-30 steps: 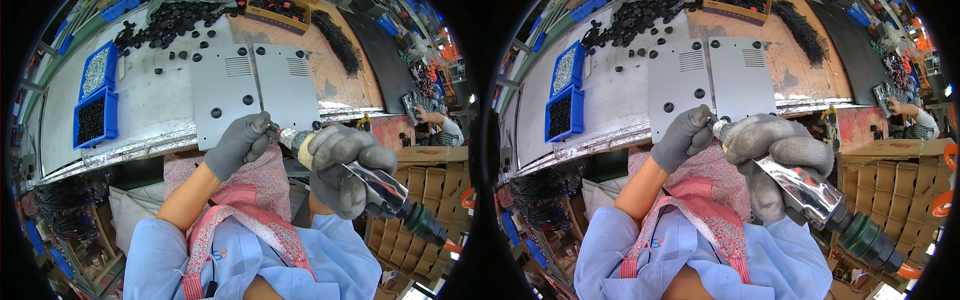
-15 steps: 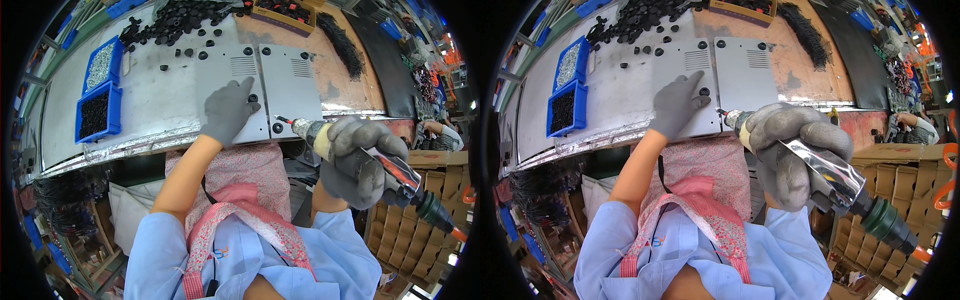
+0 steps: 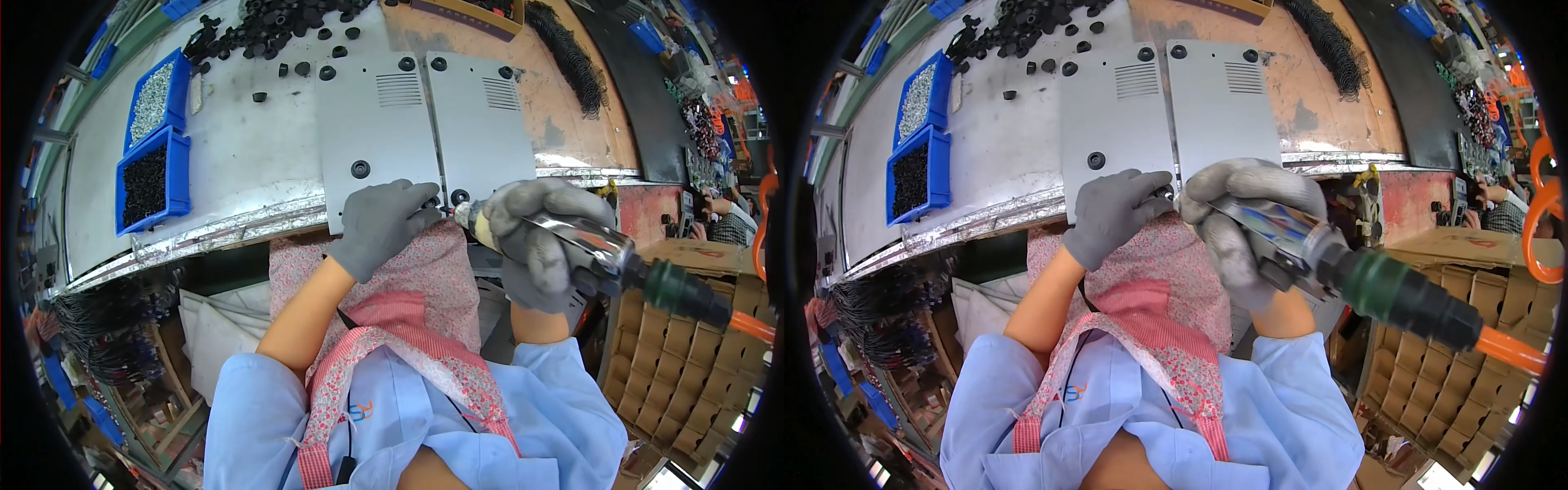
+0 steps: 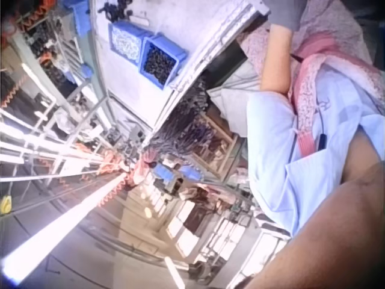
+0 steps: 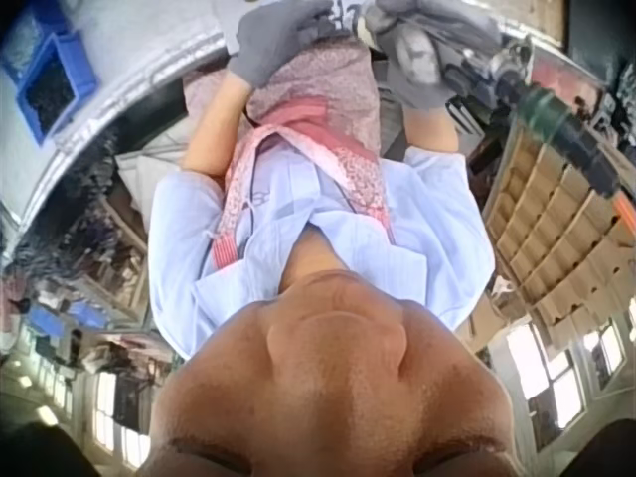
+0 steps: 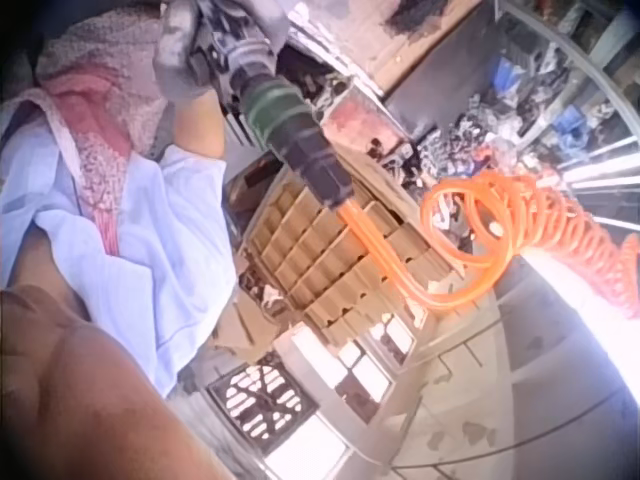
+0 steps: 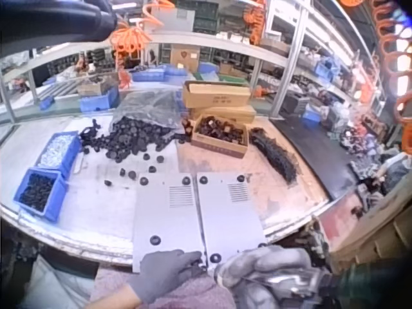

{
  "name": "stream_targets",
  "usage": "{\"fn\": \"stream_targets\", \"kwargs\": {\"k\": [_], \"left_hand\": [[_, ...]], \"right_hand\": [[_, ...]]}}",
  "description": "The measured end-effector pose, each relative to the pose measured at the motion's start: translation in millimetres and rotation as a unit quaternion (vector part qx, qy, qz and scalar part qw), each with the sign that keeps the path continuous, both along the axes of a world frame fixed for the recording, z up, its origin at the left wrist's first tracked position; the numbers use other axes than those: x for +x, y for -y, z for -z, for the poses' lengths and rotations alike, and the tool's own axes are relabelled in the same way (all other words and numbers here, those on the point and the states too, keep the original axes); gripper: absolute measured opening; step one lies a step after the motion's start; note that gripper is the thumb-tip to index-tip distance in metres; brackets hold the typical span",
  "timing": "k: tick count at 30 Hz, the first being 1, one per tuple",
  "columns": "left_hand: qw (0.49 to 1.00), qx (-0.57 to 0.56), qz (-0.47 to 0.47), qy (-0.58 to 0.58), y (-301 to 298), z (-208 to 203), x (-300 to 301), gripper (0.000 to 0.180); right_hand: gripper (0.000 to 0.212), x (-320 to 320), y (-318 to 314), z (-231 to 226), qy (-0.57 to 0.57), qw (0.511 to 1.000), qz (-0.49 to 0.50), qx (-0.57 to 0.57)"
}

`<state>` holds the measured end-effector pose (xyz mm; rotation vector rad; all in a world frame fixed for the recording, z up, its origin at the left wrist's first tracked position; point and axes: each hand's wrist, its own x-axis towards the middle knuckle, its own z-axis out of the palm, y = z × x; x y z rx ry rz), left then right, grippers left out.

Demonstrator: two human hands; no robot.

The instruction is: Assembling metal electronic enclosures by installing cooling fans, power switches, and securing them with screws using an electric screwdriver.

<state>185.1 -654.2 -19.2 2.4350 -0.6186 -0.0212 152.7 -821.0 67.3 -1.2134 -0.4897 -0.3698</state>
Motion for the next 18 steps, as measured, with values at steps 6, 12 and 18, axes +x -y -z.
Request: {"fn": "stream_targets", "kwargs": {"k": [6, 12, 18], "left_hand": [[0.999, -0.03, 0.012, 0.011, -2, 1, 1, 0.026], [1.0, -0.026, 0.006, 0.008, -1, 1, 3, 0.024], [0.999, -0.048, 0.007, 0.022, 0, 7, 4, 0.024]], "right_hand": [[0.034, 14, -4, 18, -0.022, 0.999, -0.008, -0.047], [0.035, 28, -4, 28, 0.012, 0.992, -0.018, -0.127], [0.035, 30, -10, 27, -0.021, 0.995, -0.022, -0.091]]}}
